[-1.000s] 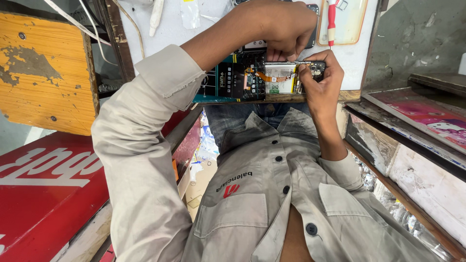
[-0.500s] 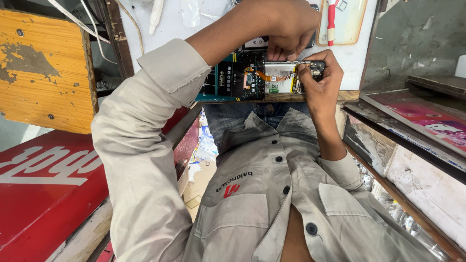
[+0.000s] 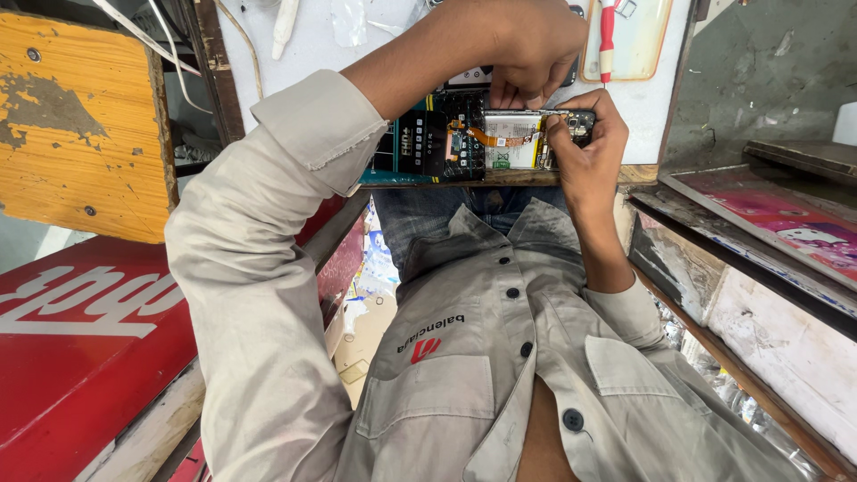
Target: The person opens a red smartphone, removes the back cover, and uses a screwdriver to unscrew and detach internal components. They then handle the motherboard and other parts, placing them on the workbench.
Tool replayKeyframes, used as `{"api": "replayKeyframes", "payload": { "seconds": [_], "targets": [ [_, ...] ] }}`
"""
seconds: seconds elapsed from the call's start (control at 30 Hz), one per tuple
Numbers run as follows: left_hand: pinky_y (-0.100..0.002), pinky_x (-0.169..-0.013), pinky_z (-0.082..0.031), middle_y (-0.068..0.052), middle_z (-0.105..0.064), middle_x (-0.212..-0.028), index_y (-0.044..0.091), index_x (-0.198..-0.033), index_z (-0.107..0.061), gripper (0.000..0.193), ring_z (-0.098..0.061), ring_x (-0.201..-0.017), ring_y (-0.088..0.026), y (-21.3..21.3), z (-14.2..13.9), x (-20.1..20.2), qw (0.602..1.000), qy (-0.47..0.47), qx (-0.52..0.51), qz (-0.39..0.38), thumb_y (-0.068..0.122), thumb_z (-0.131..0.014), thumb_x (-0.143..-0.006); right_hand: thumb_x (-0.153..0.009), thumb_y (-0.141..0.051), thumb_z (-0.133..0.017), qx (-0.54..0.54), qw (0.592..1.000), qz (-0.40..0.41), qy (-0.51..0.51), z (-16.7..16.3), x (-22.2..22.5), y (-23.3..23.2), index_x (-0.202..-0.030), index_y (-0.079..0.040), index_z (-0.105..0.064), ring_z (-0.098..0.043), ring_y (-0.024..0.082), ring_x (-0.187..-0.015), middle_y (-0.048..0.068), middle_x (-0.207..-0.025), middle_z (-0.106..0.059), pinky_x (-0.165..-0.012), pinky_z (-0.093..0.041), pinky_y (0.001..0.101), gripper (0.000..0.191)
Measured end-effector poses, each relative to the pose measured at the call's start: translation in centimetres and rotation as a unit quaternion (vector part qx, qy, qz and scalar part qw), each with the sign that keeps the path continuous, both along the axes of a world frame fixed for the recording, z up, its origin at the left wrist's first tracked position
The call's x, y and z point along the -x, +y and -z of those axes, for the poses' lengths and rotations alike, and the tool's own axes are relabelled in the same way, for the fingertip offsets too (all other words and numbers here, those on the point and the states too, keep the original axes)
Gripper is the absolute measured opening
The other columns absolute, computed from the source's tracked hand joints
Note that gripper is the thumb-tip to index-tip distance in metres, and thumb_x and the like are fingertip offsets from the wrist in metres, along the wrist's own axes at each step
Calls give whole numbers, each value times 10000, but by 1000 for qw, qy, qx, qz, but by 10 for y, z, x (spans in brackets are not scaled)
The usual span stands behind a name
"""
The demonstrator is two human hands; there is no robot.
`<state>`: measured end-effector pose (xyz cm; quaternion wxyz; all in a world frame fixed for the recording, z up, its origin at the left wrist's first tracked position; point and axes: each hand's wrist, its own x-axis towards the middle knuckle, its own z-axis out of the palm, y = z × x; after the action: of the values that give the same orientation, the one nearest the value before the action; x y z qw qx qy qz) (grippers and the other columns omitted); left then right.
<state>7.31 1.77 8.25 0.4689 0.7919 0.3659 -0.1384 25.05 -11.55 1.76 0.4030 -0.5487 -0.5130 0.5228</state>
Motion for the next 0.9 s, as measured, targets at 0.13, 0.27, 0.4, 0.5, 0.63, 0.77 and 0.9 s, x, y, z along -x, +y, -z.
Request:
{"api": "replayKeyframes", "payload": {
  "seconds": [0.13, 0.27, 0.4, 0.5, 0.63, 0.77, 0.9],
  "targets": [
    [-313, -540, -631, -155, -748, -758, -45, -856, -752, 56, -753, -604, -214, 1, -1, -1, 1000, 7, -7, 16, -33, -703, -881, -1020, 41, -647, -4, 1000, -4, 2, 0, 0, 1, -1052, -8, -570, -543, 39, -833, 16, -931, -634, -742, -450, 197, 97],
    [-305, -530, -628, -142, -749, -749, -40, -853, -757, 64, -754, -598, -208, 2, 2, -1, 1000, 5, -14, 18, -22, -707, -888, -1021, 41, -646, -4, 1000, -3, 0, 0, 1, 1, -1050, -8, -568, -540, 39, -830, 15, -927, -629, -738, -447, 197, 97],
    [-309, -526, -619, -147, -749, -747, -46, -838, -763, 76, -746, -592, -209, 2, 6, -3, 999, 11, -17, 33, -15, -714, -887, -1010, 53, -640, 1, 1000, 4, 3, 0, 1, 2, -1047, -9, -570, -523, 39, -814, 11, -930, -622, -723, -430, 197, 101],
    [-307, -511, -621, -150, -746, -743, -50, -833, -762, 106, -743, -579, -213, 5, 8, -4, 1000, 2, -6, 26, -7, -700, -907, -1011, 64, -642, -16, 1000, -3, 7, -1, 1, 3, -1057, -7, -567, -538, 38, -852, 12, -954, -631, -756, -446, 194, 113],
    [-302, -506, -621, -158, -740, -733, -49, -845, -759, 94, -743, -576, -211, 6, 8, -4, 1000, -3, -1, 20, 9, -713, -903, -997, 52, -642, 9, 1000, 9, -4, 0, 1, 4, -1031, -14, -570, -506, 38, -775, 3, -898, -609, -684, -411, 197, 103],
    [-302, -511, -622, -166, -736, -724, -50, -845, -762, 91, -743, -583, -209, 5, 5, -3, 1000, -3, 0, -2, 14, -723, -897, -1005, 56, -635, -3, 1000, 6, -4, 2, -1, 5, -1038, -9, -573, -523, 43, -812, 7, -919, -615, -723, -430, 202, 96],
    [-303, -513, -624, -155, -736, -724, -42, -845, -763, 82, -746, -587, -203, 5, 2, -6, 1000, 6, -1, 4, 15, -725, -892, -1000, 57, -636, -11, 1000, 6, 3, 5, -3, 6, -1041, -8, -572, -531, 45, -824, 11, -930, -622, -736, -437, 200, 100]
  ]
}}
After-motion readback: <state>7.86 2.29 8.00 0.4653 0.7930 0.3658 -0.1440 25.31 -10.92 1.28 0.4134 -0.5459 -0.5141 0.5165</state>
